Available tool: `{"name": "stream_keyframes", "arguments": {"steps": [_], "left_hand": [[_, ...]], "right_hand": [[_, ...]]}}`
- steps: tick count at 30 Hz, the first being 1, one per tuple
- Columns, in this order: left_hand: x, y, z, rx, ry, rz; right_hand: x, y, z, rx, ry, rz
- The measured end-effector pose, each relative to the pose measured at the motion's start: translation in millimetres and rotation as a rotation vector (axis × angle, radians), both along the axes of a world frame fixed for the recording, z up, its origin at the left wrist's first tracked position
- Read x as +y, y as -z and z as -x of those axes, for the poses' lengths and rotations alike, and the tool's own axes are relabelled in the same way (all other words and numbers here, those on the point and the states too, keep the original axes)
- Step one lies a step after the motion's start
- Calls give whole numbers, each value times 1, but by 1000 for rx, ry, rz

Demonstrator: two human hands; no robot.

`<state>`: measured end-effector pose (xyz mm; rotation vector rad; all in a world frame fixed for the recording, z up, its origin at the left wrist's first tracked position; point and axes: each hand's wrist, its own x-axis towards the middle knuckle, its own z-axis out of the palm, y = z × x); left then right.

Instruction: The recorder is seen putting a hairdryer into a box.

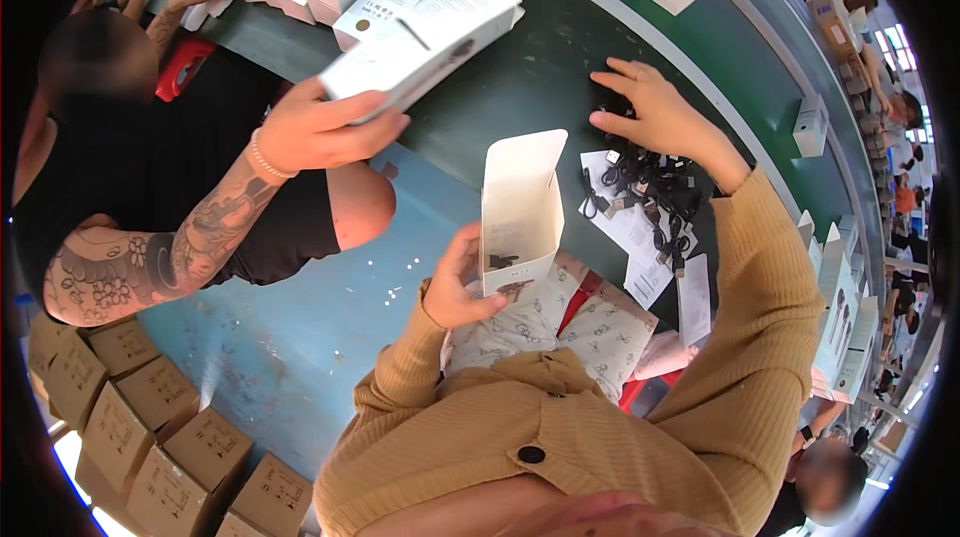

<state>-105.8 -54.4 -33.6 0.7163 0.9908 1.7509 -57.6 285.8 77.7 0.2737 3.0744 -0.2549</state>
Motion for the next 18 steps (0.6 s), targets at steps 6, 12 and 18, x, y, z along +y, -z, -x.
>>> {"name": "stream_keyframes", "arguments": {"steps": [6,12,18], "left_hand": [[-3,-4,-3,36,-25,-18],[-13,-15,-12,19,-145,-45],[-27,-19,-1,378,-124,32]], "right_hand": [[8,-2,121,345,-131,1],[42,46,214,205,12,0],[9,21,142,173,-184,-124]]}}
